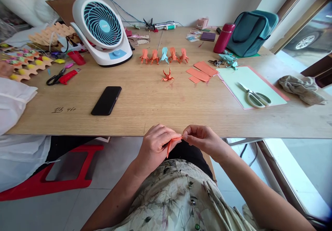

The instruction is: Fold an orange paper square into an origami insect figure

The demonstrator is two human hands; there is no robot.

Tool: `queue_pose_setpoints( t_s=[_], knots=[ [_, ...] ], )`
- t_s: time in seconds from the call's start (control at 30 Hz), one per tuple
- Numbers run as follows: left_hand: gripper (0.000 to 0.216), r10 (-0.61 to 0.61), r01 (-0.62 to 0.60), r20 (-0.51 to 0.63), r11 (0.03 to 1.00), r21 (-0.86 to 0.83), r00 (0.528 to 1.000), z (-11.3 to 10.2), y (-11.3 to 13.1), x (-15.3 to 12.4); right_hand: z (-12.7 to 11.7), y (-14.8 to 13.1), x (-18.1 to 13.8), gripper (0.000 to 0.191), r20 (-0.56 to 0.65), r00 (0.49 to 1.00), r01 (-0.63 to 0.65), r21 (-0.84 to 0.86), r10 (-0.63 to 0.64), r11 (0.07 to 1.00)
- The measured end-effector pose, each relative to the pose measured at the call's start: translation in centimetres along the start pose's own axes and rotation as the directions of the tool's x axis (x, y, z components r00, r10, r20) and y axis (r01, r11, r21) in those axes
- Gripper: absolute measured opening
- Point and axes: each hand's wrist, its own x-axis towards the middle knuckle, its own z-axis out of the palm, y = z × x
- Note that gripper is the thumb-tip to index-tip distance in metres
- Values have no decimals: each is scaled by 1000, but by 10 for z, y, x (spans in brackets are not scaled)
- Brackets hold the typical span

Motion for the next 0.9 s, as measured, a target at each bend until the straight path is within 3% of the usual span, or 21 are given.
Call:
queue_pose_setpoints(
  t_s=[0.33,0.9],
  knots=[
    [10,41,-41,-21,999,5,999,2,-3,-1,-5,-3,6,27,36,999,-27,-151,33,988],
    [5,-9,8,-16,997,-73,1000,2,-3,-1,-6,-3,5,25,66,997,-21,-124,30,992]
  ],
)
